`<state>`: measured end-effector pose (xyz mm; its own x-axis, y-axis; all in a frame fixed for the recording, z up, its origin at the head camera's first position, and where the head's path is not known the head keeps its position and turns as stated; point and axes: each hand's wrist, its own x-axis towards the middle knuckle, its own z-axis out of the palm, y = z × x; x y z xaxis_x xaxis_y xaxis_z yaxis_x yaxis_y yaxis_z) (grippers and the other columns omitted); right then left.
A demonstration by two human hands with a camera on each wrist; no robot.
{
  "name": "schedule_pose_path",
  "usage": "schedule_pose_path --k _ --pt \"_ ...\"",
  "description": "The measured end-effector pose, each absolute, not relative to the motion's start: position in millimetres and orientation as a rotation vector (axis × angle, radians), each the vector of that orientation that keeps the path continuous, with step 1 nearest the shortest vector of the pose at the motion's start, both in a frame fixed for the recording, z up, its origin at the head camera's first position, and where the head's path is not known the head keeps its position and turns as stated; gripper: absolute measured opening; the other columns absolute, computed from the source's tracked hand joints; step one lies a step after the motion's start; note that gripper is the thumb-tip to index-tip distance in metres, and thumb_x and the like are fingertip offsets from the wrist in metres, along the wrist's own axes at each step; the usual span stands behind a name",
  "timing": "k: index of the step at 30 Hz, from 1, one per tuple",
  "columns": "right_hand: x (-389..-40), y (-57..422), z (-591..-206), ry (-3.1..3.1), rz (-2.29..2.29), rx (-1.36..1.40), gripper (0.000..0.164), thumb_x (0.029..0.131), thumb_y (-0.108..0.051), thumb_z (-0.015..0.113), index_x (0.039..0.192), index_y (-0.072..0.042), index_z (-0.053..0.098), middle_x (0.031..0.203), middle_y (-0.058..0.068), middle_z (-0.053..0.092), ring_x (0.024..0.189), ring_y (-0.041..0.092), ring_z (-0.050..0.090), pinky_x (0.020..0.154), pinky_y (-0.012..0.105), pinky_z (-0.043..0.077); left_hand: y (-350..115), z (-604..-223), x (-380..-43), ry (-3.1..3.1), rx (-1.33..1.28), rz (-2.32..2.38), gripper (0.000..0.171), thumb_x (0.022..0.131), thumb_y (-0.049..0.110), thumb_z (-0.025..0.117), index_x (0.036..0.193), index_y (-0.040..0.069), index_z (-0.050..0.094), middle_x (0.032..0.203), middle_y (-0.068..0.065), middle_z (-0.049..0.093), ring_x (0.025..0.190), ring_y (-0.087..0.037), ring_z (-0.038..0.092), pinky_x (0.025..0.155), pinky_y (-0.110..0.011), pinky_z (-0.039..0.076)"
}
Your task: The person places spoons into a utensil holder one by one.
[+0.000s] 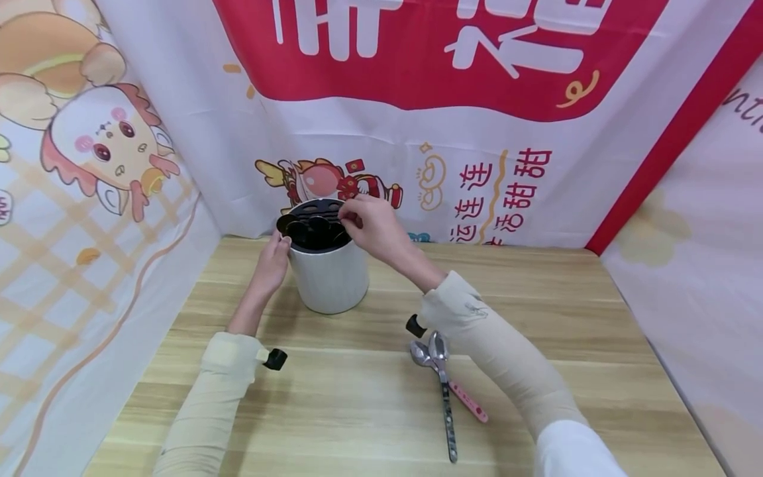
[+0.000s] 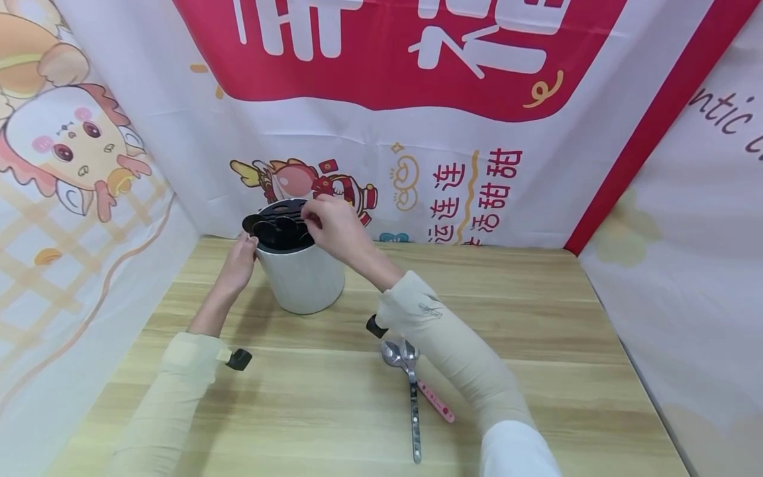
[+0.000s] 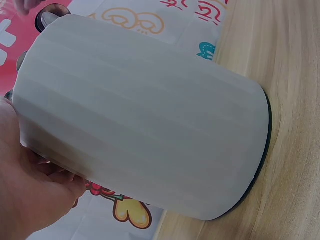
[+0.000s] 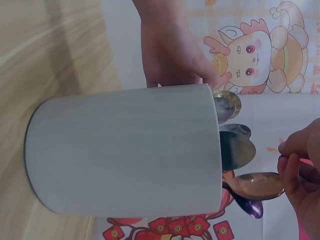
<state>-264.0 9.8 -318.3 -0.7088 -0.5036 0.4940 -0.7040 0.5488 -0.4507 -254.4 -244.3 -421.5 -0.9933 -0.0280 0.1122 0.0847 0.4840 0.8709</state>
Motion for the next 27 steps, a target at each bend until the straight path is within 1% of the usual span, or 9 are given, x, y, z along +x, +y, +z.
schedule_pose_path --k 6,11,19,27 --pt "-259.3 26.5 -327.8 -2.487 0.963 0.998 0.011 0.094 -0.008 0.066 0.101 -0.005 0.074 0.093 0.007 0.069 0.077 0.017 0.057 0.069 0.025 0.053 -245.9 -418.3 -254.5 -2.622 -0.035 -1.537 0.062 0.106 0.036 0.026 0.161 0.014 0.012 0.163 -0.022 0.021 0.151 -0.04 0.019 0.125 -0.054 0.016" --pt "-255.6 40.7 -338.5 -2.486 0.935 0.984 0.011 0.093 -0.007 0.065 0.099 -0.006 0.074 0.091 0.007 0.07 0.076 0.016 0.058 0.068 0.025 0.052 -245.1 -419.1 -254.1 -2.604 -0.042 -1.532 0.06 0.106 0.033 0.027 0.161 0.012 0.014 0.163 -0.023 0.022 0.151 -0.04 0.02 0.125 -0.053 0.016" --pt "-246.0 66.3 -357.1 -2.512 0.898 0.954 0.009 0.09 -0.003 0.067 0.095 -0.006 0.074 0.085 0.006 0.07 0.073 0.015 0.06 0.065 0.025 0.052 -244.6 -420.6 -254.0 -2.606 -0.029 -1.542 0.06 0.106 0.035 0.027 0.161 0.017 0.014 0.164 -0.021 0.021 0.152 -0.039 0.019 0.125 -0.053 0.015" --pt "-234.9 90.7 -382.3 -2.614 0.876 0.93 0.008 0.09 -0.004 0.067 0.095 -0.007 0.073 0.084 0.005 0.069 0.072 0.013 0.059 0.063 0.022 0.053 -244.1 -422.3 -255.0 -2.597 -0.057 -1.557 0.06 0.106 0.034 0.027 0.161 0.014 0.016 0.164 -0.02 0.022 0.152 -0.037 0.019 0.125 -0.052 0.015"
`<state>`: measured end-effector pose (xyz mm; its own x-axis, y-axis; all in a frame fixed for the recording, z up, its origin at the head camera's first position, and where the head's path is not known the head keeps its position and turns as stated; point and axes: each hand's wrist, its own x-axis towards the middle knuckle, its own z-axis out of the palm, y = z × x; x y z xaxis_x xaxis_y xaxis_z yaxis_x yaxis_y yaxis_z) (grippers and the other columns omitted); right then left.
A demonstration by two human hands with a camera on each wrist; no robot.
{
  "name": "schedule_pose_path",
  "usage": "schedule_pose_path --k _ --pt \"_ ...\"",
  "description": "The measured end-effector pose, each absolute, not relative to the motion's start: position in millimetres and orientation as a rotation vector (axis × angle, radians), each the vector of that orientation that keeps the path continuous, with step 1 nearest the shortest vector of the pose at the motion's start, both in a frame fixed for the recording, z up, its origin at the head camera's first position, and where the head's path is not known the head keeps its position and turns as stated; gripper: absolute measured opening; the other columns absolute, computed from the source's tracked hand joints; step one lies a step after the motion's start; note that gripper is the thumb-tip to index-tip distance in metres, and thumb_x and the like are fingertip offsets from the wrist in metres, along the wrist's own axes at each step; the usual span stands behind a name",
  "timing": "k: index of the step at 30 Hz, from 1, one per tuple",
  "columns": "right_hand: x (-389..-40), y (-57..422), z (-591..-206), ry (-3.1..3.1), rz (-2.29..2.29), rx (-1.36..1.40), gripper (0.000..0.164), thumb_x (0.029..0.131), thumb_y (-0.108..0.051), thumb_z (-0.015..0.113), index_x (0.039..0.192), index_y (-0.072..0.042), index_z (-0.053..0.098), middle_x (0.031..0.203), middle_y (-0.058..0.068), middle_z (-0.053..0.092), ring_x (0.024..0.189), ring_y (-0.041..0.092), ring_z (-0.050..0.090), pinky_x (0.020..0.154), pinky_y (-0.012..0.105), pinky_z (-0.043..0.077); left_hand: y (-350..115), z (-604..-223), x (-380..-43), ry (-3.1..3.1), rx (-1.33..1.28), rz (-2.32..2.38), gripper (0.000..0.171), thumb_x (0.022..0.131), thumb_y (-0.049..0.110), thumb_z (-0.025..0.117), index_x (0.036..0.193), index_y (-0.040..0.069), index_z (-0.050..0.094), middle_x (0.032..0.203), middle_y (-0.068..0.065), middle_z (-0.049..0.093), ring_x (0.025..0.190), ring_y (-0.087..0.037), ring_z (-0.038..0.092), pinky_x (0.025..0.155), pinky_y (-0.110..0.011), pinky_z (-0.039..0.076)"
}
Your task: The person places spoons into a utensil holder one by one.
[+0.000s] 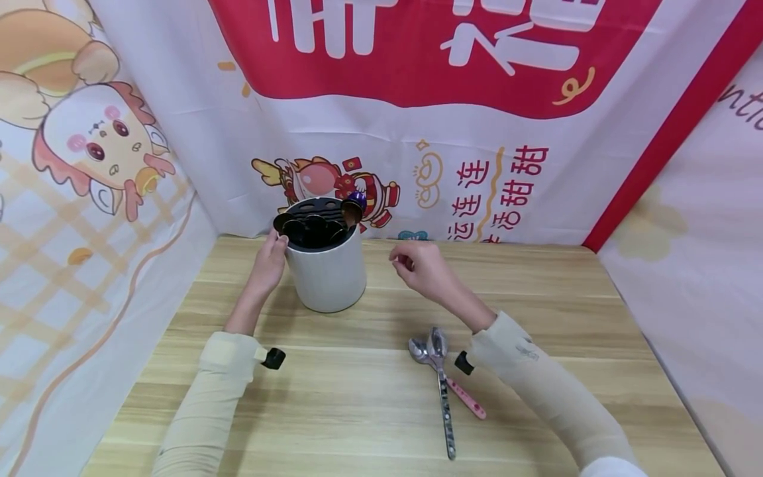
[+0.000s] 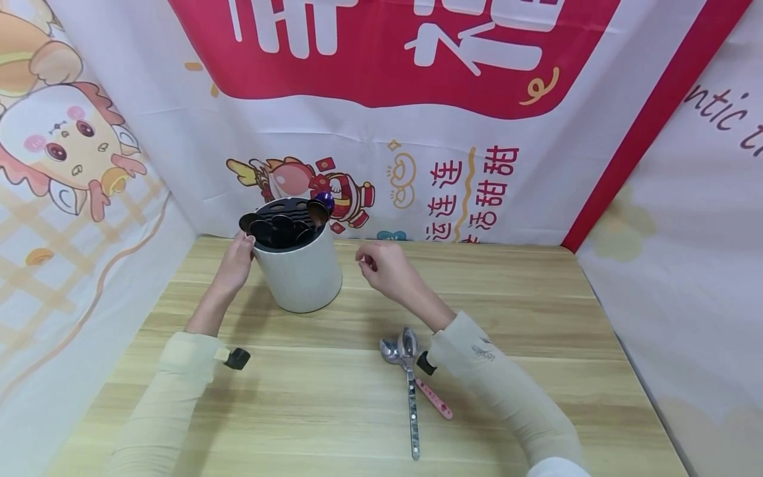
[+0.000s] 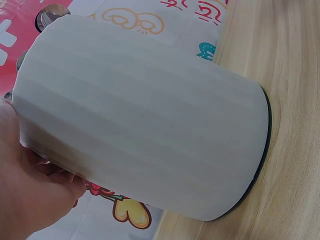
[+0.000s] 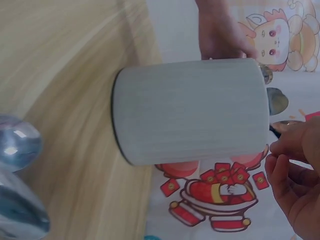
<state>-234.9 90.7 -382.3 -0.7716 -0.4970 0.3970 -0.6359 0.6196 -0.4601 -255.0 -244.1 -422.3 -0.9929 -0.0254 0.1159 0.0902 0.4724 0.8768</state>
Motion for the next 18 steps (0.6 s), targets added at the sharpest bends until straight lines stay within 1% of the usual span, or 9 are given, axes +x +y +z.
schedule_pose_path --k 5,10,15,18 --pt "-232.4 104.2 -399.9 -2.69 0.886 0.896 0.009 0.089 -0.002 0.068 0.095 -0.006 0.073 0.082 0.005 0.069 0.069 0.012 0.059 0.06 0.022 0.051 -243.8 -421.8 -254.9 -2.595 -0.06 -1.549 0.059 0.106 0.034 0.027 0.161 0.013 0.017 0.163 -0.021 0.023 0.152 -0.038 0.019 0.125 -0.053 0.016" --pt "-232.3 119.1 -424.4 -2.829 0.875 0.857 0.008 0.089 -0.005 0.069 0.097 -0.007 0.073 0.078 0.002 0.067 0.067 0.01 0.057 0.056 0.02 0.049 -243.4 -420.5 -254.0 -2.602 -0.055 -1.541 0.059 0.106 0.034 0.027 0.16 0.013 0.019 0.163 -0.021 0.024 0.151 -0.039 0.02 0.124 -0.054 0.016" --pt "-231.2 133.0 -449.4 -2.962 0.878 0.808 0.012 0.09 -0.008 0.069 0.102 -0.007 0.072 0.08 0.0 0.067 0.07 0.01 0.058 0.061 0.021 0.051 -242.6 -419.9 -253.5 -2.605 -0.053 -1.536 0.058 0.106 0.034 0.026 0.16 0.013 0.02 0.162 -0.022 0.026 0.151 -0.04 0.021 0.124 -0.054 0.017" --pt "-229.3 140.2 -459.6 -3.021 0.906 0.775 0.014 0.091 -0.008 0.068 0.104 -0.006 0.072 0.083 0.001 0.067 0.073 0.012 0.059 0.065 0.024 0.052 -242.0 -420.0 -253.5 -2.597 -0.051 -1.537 0.058 0.106 0.033 0.026 0.16 0.013 0.02 0.162 -0.023 0.026 0.15 -0.04 0.022 0.124 -0.054 0.018"
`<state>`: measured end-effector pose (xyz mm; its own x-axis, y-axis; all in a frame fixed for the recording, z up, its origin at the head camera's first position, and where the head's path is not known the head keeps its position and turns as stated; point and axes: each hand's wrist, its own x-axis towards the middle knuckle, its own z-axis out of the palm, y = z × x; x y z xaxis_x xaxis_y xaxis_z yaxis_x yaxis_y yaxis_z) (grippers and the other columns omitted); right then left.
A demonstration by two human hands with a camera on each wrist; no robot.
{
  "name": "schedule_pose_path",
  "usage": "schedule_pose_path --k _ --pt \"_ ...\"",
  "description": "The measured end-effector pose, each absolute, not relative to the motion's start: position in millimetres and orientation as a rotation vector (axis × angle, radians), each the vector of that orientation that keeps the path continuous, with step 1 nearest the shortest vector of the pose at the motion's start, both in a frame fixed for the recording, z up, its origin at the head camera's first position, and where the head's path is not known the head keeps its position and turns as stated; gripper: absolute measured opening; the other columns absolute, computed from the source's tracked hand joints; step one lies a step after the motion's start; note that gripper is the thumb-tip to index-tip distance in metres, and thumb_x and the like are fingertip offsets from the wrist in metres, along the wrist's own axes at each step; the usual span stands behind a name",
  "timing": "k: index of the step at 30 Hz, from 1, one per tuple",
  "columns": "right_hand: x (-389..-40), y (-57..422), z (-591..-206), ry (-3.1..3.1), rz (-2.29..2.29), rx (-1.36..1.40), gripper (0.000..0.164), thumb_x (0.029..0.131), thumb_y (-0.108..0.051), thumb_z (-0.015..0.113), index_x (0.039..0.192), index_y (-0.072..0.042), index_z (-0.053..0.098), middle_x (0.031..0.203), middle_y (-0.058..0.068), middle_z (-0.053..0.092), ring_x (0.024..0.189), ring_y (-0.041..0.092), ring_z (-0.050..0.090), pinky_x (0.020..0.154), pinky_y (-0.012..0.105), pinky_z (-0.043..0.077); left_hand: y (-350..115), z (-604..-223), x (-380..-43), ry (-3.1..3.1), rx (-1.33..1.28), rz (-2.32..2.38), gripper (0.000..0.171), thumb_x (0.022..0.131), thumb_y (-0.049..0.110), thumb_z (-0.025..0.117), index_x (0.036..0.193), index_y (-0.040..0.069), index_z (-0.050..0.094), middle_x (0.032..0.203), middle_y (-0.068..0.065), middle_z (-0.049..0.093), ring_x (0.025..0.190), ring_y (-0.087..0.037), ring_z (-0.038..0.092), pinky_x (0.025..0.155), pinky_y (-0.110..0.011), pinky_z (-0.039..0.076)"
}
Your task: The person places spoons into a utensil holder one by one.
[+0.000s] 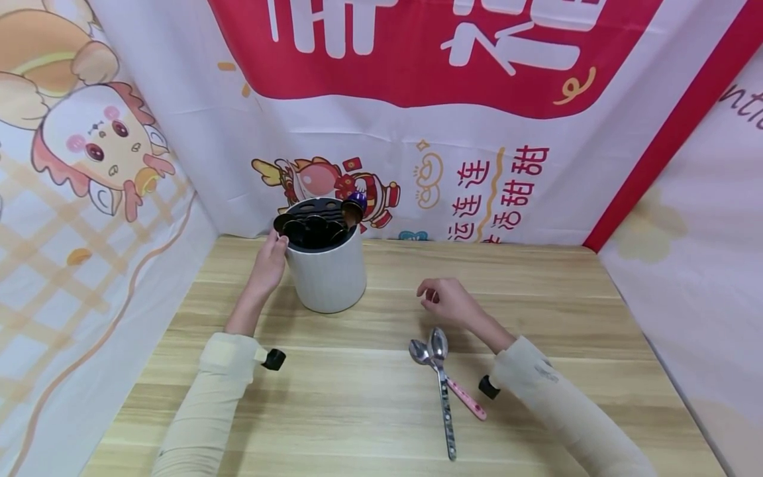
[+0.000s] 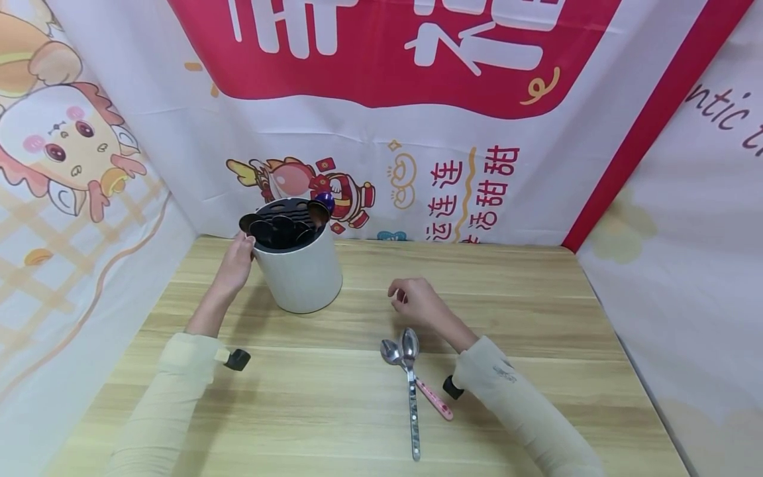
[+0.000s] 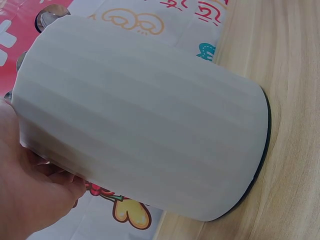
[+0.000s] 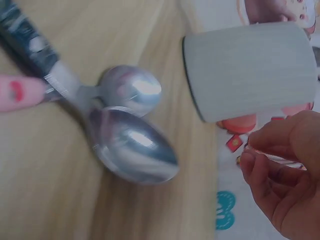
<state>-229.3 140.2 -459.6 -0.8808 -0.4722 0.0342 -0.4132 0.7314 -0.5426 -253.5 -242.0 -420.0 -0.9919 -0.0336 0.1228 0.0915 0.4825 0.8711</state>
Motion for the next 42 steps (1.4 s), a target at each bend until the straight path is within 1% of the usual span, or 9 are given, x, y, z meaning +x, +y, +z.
schedule_pose_path --k 10,15,18,21,25,30,34,38,42 --pt "-223.8 163.1 -488.1 2.642 -0.811 -0.765 0.02 0.09 -0.012 0.069 0.109 -0.01 0.07 0.088 -0.001 0.066 0.077 0.01 0.06 0.067 0.023 0.052 -241.1 -420.4 -253.5 -2.594 -0.037 -1.543 0.059 0.106 0.034 0.026 0.16 0.013 0.018 0.162 -0.023 0.025 0.151 -0.039 0.021 0.124 -0.053 0.017" --pt "-220.2 170.3 -495.6 2.516 -0.809 -0.805 0.021 0.089 -0.013 0.072 0.11 -0.012 0.069 0.091 -0.003 0.067 0.082 0.011 0.06 0.073 0.027 0.053 -241.1 -420.3 -254.2 -2.592 -0.043 -1.552 0.059 0.106 0.034 0.027 0.16 0.015 0.019 0.163 -0.021 0.024 0.151 -0.039 0.021 0.125 -0.053 0.017" --pt "-217.7 172.0 -498.8 2.453 -0.832 -0.759 0.019 0.087 -0.01 0.072 0.106 -0.013 0.07 0.092 -0.004 0.067 0.084 0.012 0.06 0.077 0.03 0.052 -241.1 -420.6 -254.3 -2.598 -0.039 -1.551 0.059 0.106 0.034 0.027 0.161 0.015 0.018 0.163 -0.021 0.024 0.151 -0.039 0.02 0.125 -0.053 0.016" --pt "-215.9 172.1 -501.9 2.426 -0.859 -0.719 0.015 0.086 -0.006 0.072 0.099 -0.015 0.071 0.09 -0.005 0.067 0.084 0.012 0.06 0.078 0.031 0.052 -241.2 -420.4 -254.0 -2.611 -0.023 -1.554 0.061 0.106 0.035 0.026 0.161 0.013 0.013 0.164 -0.02 0.019 0.152 -0.038 0.017 0.125 -0.052 0.014" --pt "-215.4 173.0 -504.9 2.433 -0.868 -0.733 0.014 0.086 -0.002 0.071 0.092 -0.015 0.072 0.087 -0.005 0.067 0.081 0.012 0.06 0.075 0.029 0.052 -240.7 -420.2 -253.7 -2.619 -0.007 -1.552 0.062 0.106 0.035 0.026 0.161 0.011 0.01 0.165 -0.019 0.015 0.153 -0.037 0.014 0.126 -0.05 0.011" --pt "-215.7 174.7 -501.7 2.411 -0.835 -0.778 0.014 0.086 -0.001 0.069 0.087 -0.015 0.069 0.084 -0.005 0.066 0.078 0.011 0.059 0.075 0.027 0.052 -240.2 -419.1 -253.4 -2.611 -0.015 -1.543 0.062 0.106 0.034 0.026 0.161 0.01 0.012 0.165 -0.021 0.017 0.153 -0.038 0.016 0.126 -0.05 0.013" --pt "-216.8 177.0 -494.6 2.344 -0.856 -0.795 0.014 0.089 0.0 0.065 0.088 -0.014 0.067 0.085 -0.004 0.066 0.078 0.011 0.062 0.075 0.029 0.053 -239.9 -418.9 -253.4 -2.603 -0.026 -1.544 0.06 0.106 0.033 0.026 0.161 0.01 0.014 0.164 -0.02 0.018 0.153 -0.037 0.017 0.126 -0.05 0.013" --pt "-219.6 181.6 -488.3 2.292 -0.907 -0.81 0.015 0.091 0.001 0.062 0.092 -0.012 0.07 0.085 -0.004 0.069 0.078 0.013 0.065 0.074 0.03 0.056 -240.7 -420.1 -254.0 -2.599 -0.031 -1.549 0.059 0.106 0.033 0.027 0.161 0.012 0.017 0.164 -0.021 0.022 0.152 -0.038 0.019 0.125 -0.052 0.015" --pt "-223.7 186.4 -480.2 2.293 -0.958 -0.824 0.018 0.092 0.003 0.061 0.092 -0.012 0.072 0.082 -0.002 0.07 0.073 0.018 0.066 0.067 0.032 0.057 -242.2 -421.2 -254.5 -2.598 -0.032 -1.548 0.059 0.106 0.034 0.026 0.16 0.013 0.018 0.163 -0.021 0.023 0.151 -0.038 0.02 0.125 -0.052 0.016"
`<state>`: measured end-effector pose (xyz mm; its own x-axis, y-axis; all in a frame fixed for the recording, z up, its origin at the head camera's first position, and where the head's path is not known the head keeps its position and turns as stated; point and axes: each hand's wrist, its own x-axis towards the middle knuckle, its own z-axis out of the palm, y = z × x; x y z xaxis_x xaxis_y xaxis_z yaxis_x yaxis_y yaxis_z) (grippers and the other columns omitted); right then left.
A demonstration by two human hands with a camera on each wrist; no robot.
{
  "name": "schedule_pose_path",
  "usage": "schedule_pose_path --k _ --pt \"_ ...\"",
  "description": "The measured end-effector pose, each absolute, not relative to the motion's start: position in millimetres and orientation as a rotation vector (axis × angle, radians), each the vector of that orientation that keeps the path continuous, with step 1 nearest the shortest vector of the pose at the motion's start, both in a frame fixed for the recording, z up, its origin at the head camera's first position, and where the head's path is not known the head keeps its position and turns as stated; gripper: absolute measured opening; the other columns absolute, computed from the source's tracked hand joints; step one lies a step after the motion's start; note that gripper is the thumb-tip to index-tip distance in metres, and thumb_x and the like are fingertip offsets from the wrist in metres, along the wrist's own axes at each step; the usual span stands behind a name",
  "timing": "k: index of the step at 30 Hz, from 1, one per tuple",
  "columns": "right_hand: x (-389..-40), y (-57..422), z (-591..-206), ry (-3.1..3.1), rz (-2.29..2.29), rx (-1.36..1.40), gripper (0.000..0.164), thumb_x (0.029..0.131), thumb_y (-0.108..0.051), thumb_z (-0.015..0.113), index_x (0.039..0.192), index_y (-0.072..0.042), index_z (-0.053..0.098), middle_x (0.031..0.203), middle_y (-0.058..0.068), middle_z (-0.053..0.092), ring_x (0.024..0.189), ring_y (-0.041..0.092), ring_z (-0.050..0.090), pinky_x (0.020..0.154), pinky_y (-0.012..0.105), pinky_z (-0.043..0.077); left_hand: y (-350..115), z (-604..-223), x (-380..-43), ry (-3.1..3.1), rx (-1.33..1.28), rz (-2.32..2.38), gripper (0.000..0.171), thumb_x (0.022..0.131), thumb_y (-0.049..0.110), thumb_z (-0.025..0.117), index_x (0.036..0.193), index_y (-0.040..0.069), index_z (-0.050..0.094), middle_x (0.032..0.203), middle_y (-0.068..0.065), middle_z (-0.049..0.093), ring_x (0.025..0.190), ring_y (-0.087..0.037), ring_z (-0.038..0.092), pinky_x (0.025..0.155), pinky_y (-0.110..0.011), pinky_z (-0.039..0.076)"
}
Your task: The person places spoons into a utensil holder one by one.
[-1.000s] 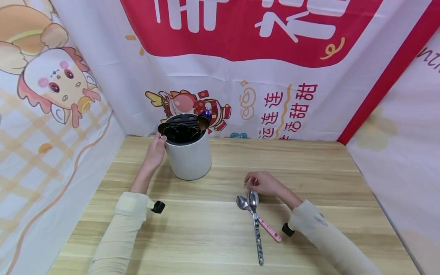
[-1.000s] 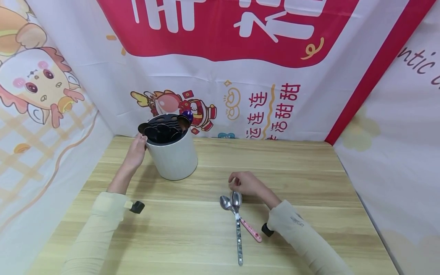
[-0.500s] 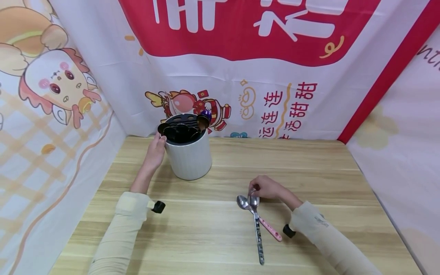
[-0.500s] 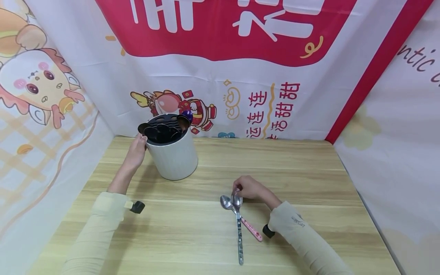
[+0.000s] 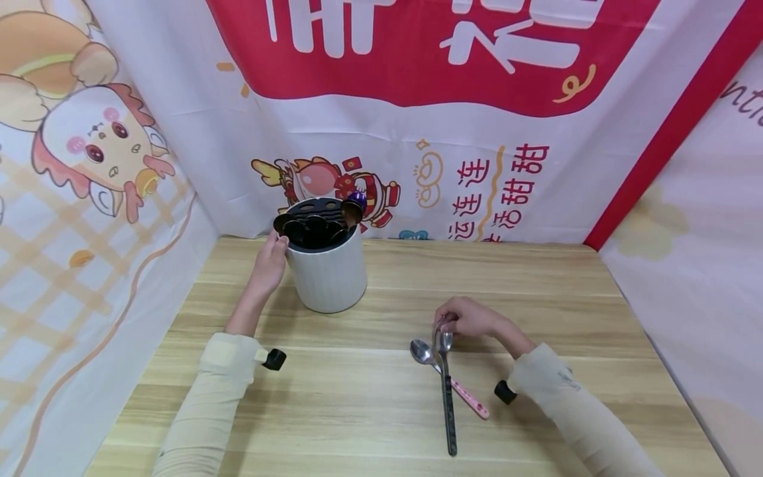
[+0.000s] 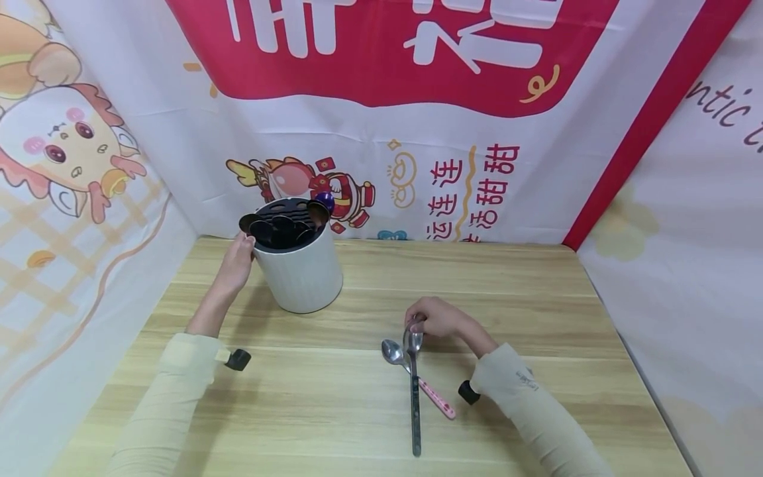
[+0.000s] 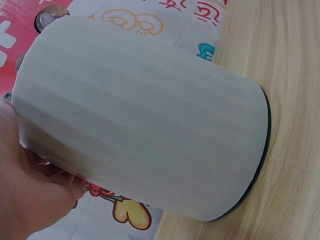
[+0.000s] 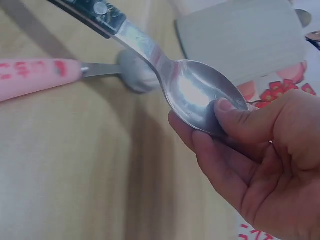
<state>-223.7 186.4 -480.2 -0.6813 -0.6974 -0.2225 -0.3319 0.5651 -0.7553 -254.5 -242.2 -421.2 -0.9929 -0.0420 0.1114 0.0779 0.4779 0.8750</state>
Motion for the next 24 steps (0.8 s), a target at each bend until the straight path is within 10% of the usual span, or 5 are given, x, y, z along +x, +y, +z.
schedule_pose_path --k 14,24 --pt "-224.6 189.8 -444.3 2.356 -1.166 -0.688 0.014 0.092 0.002 0.06 0.094 -0.003 0.074 0.082 0.007 0.074 0.071 0.023 0.069 0.07 0.05 0.06 -242.9 -421.0 -254.2 -2.605 -0.047 -1.566 0.06 0.106 0.035 0.026 0.161 0.015 0.014 0.165 -0.019 0.019 0.152 -0.038 0.017 0.125 -0.053 0.014" --pt "-223.7 187.4 -423.3 2.507 -1.3 -0.569 0.014 0.096 -0.005 0.059 0.101 -0.003 0.072 0.089 0.009 0.073 0.076 0.017 0.068 0.073 0.039 0.062 -243.5 -421.6 -253.8 -2.59 -0.064 -1.564 0.058 0.106 0.034 0.027 0.161 0.016 0.018 0.163 -0.021 0.024 0.151 -0.038 0.02 0.125 -0.054 0.016"
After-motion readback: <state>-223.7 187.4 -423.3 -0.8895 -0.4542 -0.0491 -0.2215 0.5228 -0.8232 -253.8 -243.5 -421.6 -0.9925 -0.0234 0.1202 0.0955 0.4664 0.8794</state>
